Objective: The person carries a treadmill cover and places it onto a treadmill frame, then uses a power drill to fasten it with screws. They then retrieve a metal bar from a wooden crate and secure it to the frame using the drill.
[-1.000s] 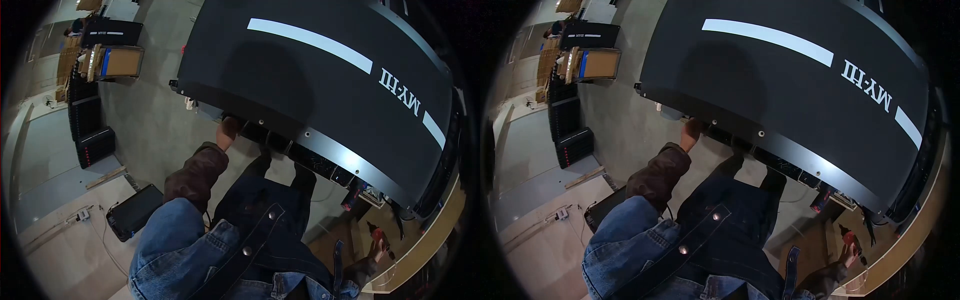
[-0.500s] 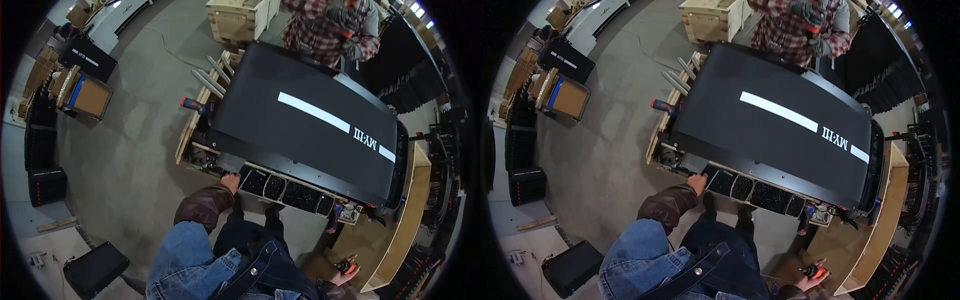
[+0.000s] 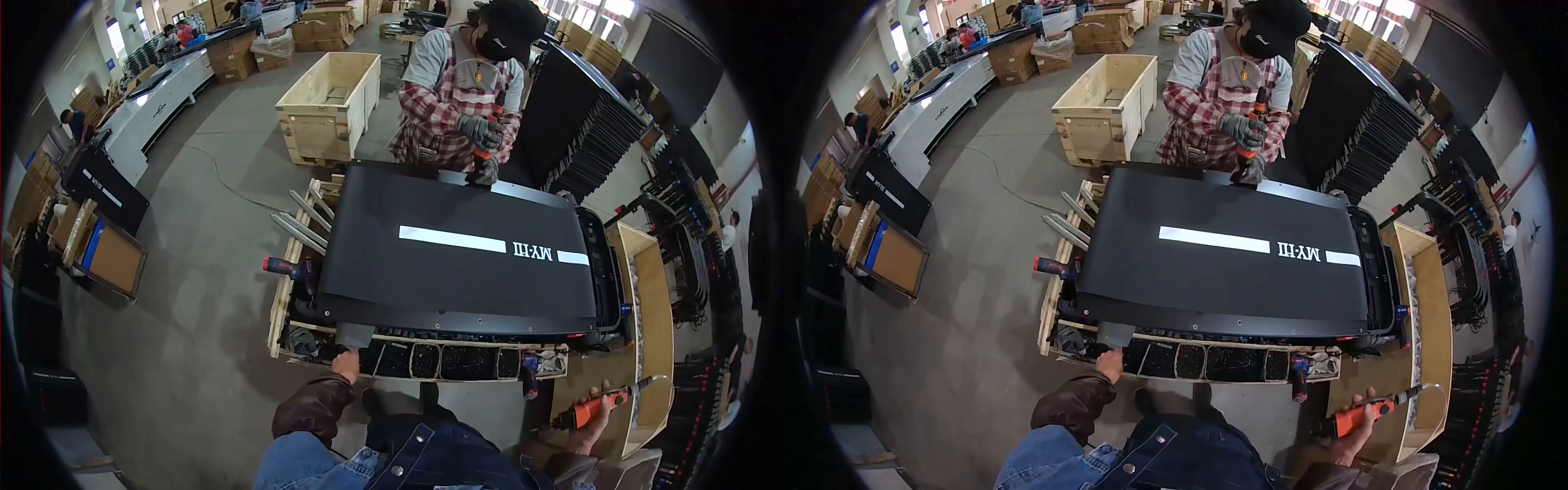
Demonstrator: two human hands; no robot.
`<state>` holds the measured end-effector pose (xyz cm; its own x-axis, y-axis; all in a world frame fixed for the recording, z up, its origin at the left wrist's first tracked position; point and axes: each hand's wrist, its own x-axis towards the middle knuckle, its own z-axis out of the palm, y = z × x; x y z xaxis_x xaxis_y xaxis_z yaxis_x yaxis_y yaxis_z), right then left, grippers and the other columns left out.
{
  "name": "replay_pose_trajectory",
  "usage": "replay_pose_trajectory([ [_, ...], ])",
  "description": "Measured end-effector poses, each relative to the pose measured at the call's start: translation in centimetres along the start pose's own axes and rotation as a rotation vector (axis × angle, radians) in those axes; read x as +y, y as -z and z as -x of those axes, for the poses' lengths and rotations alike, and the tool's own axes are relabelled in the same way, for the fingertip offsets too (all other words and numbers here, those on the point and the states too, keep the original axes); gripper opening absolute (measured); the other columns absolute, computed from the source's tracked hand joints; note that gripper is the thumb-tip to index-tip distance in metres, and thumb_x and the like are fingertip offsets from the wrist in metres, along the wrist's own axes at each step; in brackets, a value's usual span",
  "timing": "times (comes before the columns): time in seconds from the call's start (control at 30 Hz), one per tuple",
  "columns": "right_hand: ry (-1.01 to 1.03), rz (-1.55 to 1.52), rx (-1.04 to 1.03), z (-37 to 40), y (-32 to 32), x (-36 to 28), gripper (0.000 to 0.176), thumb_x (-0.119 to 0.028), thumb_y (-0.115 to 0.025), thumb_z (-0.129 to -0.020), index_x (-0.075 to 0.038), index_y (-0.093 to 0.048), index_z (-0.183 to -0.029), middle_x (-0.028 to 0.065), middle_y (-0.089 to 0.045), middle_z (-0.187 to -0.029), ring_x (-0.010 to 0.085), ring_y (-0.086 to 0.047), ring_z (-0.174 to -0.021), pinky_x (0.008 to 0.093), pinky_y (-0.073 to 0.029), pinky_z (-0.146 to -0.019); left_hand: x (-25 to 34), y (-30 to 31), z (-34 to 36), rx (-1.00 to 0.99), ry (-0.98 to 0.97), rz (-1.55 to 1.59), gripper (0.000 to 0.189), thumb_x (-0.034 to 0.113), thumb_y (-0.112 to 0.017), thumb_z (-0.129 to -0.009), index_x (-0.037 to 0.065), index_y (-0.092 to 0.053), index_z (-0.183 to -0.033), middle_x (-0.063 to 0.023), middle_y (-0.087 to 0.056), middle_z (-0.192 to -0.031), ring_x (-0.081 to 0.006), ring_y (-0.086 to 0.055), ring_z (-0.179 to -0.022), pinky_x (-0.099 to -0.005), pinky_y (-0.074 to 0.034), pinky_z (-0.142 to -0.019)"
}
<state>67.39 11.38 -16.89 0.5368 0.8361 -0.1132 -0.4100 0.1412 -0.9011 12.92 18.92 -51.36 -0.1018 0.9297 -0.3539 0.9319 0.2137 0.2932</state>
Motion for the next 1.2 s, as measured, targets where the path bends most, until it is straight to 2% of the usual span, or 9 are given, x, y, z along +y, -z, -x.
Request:
replay_pose_trajectory([
  [0.1,-0.025,-0.077,-0.196,-3.1,-2.3,1.2,0.067,-0.03,-0.065,-0.098,-0.009,-0.036,-0.155,0.0038,-0.061,-0.106,0.0156,-0.059,-0.088,0.0332,-0.053,-0.083,1.0,2.4,2.2,0.256,-0.077,0.189,0.016,0.012,-0.061,-0.086,0.005,-0.066,-0.1,-0.0216,-0.071,-0.095,-0.0442,-0.067,-0.089,-0.0571,-0.054,-0.075],
  [0.2,-0.117,-0.146,-0.397,-6.5,-4.1,3.0,0.065,-0.028,-0.063,-0.1,-0.006,-0.036,-0.154,0.0046,-0.06,-0.11,0.0171,-0.057,-0.095,0.0351,-0.05,-0.09,4.9,1.8,2.5,0.294,0.385,0.466,0.022,0.015,-0.066,-0.082,0.006,-0.071,-0.102,-0.0229,-0.07,-0.1,-0.0478,-0.064,-0.094,-0.0576,-0.051,-0.083],
  [0.27,-0.173,-0.149,-0.49,-8.3,-6.1,3.9,0.062,-0.029,-0.065,-0.099,-0.004,-0.04,-0.15,0.006,-0.059,-0.112,0.0189,-0.056,-0.098,0.0369,-0.047,-0.095,4.3,-1.1,3.0,0.36,0.351,0.392,0.018,0.012,-0.062,-0.087,0.005,-0.069,-0.103,-0.0232,-0.069,-0.098,-0.0474,-0.063,-0.095,-0.0559,-0.051,-0.079],
  [0.4,-0.278,-0.085,-0.561,-9.5,-8.5,5.2,0.056,-0.028,-0.064,-0.097,-0.004,-0.044,-0.144,0.0086,-0.058,-0.112,0.0207,-0.057,-0.096,0.0393,-0.047,-0.095,2.3,-6.9,2.8,0.412,0.476,1.044,0.017,0.011,-0.061,-0.09,0.003,-0.062,-0.105,-0.0218,-0.067,-0.095,-0.0438,-0.064,-0.091,-0.0512,-0.05,-0.077],
  [0.5,-0.392,-0.074,-0.615,-9.9,-8.1,5.1,0.054,-0.027,-0.065,-0.096,-0.004,-0.045,-0.141,0.0089,-0.058,-0.112,0.0206,-0.057,-0.095,0.0393,-0.047,-0.094,4.9,-3.4,1.6,0.36,0.383,0.296,0.032,0.021,-0.068,-0.09,0.003,-0.061,-0.115,-0.0206,-0.066,-0.102,-0.041,-0.065,-0.099,-0.0512,-0.053,-0.081],
  [0.73,-0.419,0.037,-0.492,-7.9,-5.8,4.9,0.049,-0.022,-0.065,-0.097,-0.007,-0.048,-0.14,0.0093,-0.06,-0.113,0.0217,-0.057,-0.094,0.0389,-0.046,-0.095,7.5,-5.0,-1.9,0.327,0.398,-0.023,0.027,0.021,-0.064,-0.099,-0.002,-0.064,-0.113,-0.0182,-0.062,-0.112,-0.0384,-0.058,-0.111,-0.0485,-0.055,-0.086],
  [1.03,-0.409,0.147,-0.463,-5.3,-9.4,6.2,0.05,-0.022,-0.069,-0.091,-0.007,-0.05,-0.134,0.0101,-0.058,-0.112,0.0203,-0.056,-0.096,0.0382,-0.048,-0.092,5.0,-2.1,0.4,0.467,0.373,0.312,0.029,0.029,-0.066,-0.094,0.001,-0.068,-0.089,-0.0222,-0.069,-0.095,-0.0447,-0.066,-0.086,-0.0538,-0.053,-0.074],
  [1.13,-0.405,0.114,-0.476,-5.1,-11.3,7.6,0.048,-0.022,-0.068,-0.09,-0.006,-0.049,-0.132,0.01,-0.058,-0.109,0.0223,-0.056,-0.094,0.0403,-0.048,-0.092,4.8,-2.7,1.2,0.486,0.324,0.369,0.018,0.017,-0.062,-0.098,0.0,-0.069,-0.102,-0.0187,-0.07,-0.097,-0.0375,-0.07,-0.083,-0.0491,-0.055,-0.073],
  [1.2,-0.429,0.071,-0.566,-5.2,-12.8,8.3,0.047,-0.022,-0.068,-0.091,-0.006,-0.049,-0.13,0.0104,-0.058,-0.109,0.0231,-0.056,-0.094,0.0409,-0.047,-0.092,3.9,-6.6,0.6,0.571,0.199,0.978,0.018,0.008,-0.065,-0.094,-0.001,-0.069,-0.109,-0.0157,-0.071,-0.09,-0.0259,-0.071,-0.08,-0.0427,-0.055,-0.069],
])
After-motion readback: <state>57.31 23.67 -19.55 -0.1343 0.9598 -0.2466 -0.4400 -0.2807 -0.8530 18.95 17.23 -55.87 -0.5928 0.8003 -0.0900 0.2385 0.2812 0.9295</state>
